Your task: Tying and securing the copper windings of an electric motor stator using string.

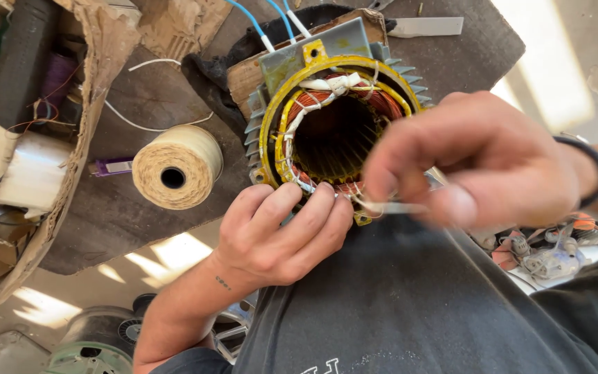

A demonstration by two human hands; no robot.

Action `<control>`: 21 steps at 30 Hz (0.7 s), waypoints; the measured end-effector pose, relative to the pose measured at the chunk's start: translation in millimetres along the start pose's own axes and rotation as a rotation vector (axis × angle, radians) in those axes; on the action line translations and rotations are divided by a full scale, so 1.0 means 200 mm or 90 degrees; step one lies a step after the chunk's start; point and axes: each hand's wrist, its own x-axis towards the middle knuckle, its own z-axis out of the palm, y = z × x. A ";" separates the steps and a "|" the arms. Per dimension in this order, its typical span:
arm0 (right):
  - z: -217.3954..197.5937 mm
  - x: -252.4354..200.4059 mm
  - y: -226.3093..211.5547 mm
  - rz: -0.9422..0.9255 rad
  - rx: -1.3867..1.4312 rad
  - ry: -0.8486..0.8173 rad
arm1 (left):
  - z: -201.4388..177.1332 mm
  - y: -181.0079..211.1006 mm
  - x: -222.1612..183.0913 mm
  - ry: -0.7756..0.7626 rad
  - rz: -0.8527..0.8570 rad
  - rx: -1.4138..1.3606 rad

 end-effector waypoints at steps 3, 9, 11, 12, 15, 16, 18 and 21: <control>-0.02 0.00 -0.06 0.200 -0.134 -0.061 | 0.00 0.00 0.00 -0.005 -0.002 -0.005; 0.03 -0.16 -0.14 0.196 -0.355 -0.081 | 0.01 0.00 0.01 0.002 -0.002 -0.001; 0.03 -0.19 -0.13 0.253 -0.484 -0.052 | 0.01 0.00 0.01 0.003 -0.004 -0.003; 0.02 -0.21 -0.12 0.307 -0.614 -0.020 | 0.01 0.00 0.00 0.005 -0.005 -0.004; 0.02 -0.23 -0.10 0.412 -0.864 0.058 | 0.02 0.00 0.02 0.007 -0.007 -0.011; 0.02 -0.21 -0.12 0.413 -0.863 0.061 | 0.02 0.00 0.02 0.006 -0.004 -0.013; 0.03 -0.16 -0.15 0.588 -0.964 -0.187 | 0.02 0.00 0.02 0.003 -0.004 -0.008; -0.02 -0.12 -0.12 0.039 -0.323 -0.114 | 0.01 0.00 0.02 -0.004 -0.004 -0.013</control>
